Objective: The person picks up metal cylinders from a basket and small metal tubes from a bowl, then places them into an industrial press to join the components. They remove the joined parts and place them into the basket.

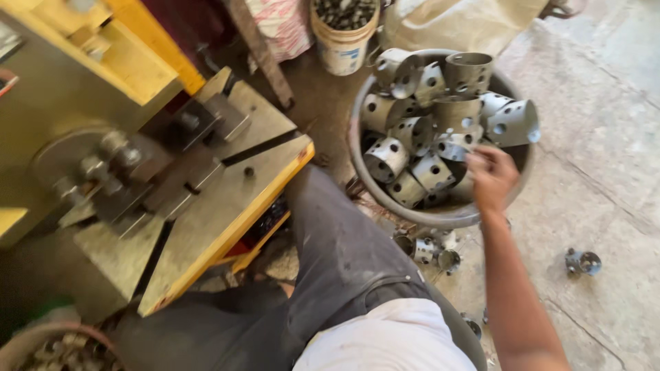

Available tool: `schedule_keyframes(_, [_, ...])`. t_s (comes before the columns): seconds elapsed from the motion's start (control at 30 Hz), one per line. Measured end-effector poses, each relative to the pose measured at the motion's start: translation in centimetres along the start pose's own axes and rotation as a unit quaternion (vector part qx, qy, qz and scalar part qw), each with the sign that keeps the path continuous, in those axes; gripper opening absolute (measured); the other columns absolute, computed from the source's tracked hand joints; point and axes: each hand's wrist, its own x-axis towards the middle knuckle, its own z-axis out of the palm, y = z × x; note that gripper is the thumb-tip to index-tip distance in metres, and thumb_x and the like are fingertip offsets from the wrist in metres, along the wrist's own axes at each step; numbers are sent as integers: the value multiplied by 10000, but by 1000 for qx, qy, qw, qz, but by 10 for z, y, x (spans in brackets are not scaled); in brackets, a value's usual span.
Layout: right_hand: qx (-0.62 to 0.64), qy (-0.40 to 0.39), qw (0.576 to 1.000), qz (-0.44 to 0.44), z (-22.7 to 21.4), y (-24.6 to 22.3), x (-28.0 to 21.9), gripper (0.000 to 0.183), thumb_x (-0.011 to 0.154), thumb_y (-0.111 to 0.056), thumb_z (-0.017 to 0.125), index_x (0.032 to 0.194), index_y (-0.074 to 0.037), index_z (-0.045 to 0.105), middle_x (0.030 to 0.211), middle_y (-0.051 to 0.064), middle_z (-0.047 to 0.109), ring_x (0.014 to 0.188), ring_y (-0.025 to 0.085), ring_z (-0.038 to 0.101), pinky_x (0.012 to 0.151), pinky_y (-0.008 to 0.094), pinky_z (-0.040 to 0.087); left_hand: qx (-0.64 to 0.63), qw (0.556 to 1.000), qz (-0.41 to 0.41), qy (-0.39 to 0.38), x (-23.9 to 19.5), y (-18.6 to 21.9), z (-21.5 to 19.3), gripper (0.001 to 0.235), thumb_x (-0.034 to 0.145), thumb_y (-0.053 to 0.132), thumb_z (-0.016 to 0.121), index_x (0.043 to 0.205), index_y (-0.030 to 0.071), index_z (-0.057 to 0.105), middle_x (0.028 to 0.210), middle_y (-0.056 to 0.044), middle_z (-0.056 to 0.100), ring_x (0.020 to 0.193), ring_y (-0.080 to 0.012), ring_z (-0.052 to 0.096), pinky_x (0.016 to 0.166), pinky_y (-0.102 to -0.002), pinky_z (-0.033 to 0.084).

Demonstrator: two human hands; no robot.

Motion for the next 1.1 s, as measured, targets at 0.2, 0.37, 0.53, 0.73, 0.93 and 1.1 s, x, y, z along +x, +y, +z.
schedule_keyframes(0.2, [-321, -264, 909, -36, 131, -14, -20, 841, 746, -349, 924, 1437, -95, 518, 1326, 247, 510, 1116, 415, 587, 923, 492, 501, -313, 949, -8, -23, 12, -48, -43, 211, 1046, 228, 620, 1150, 57, 686, 1142, -54, 676, 1035, -166, 643, 913, -305, 510])
schedule_keyframes(0.37, [-393, -221, 882, -141, 140, -14, -45, 902, 627, -226, 846, 1445, -45, 510, 1366, 247, 500, 1199, 436, 537, 995, 510, 489, -516, 832, 33, -202, -26, 11, -4, 181, 1062, 208, 610, 1133, 63, 691, 1126, -28, 683, 1015, -130, 654, 904, -274, 521])
schedule_keyframes(0.53, [-448, -193, 857, -167, 116, -40, -22, 403, 825, -246, 783, 1090, -3, 601, 1091, 191, 597, 1040, 381, 564, 998, 527, 491, -502, 827, 74, -243, -95, 79, 14, 242, 917, 145, 818, 1121, 31, 759, 843, -8, 636, 700, -110, 551, 586, -232, 425])
schedule_keyframes(0.73, [-292, -242, 917, -123, 98, -60, -14, 327, 895, -47, 731, 1193, 40, 629, 997, 205, 711, 896, 300, 669, 788, 439, 549, -546, 759, 52, -350, -132, 125, 32, 347, 942, 94, 716, 1241, 14, 556, 1150, -134, 709, 1040, -231, 735, 915, -388, 629])
schedule_keyframes(0.93, [-78, -225, 962, 132, 95, -50, -42, 218, 1052, -208, 703, 1148, -39, 604, 984, 102, 671, 894, 224, 670, 728, 411, 567, -518, 750, 81, -403, -149, 128, 47, 265, 966, 105, 717, 1179, -42, 660, 1111, -113, 719, 1027, -229, 727, 946, -385, 621])
schedule_keyframes(1.1, [243, -232, 912, 234, 115, -50, -30, 348, 1001, -95, 654, 1325, -132, 533, 1223, 48, 640, 1056, 150, 665, 800, 336, 581, -510, 768, 63, -383, -145, 125, 49, 280, 944, 105, 733, 1183, -29, 673, 1087, -79, 732, 1014, -170, 710, 908, -340, 604])
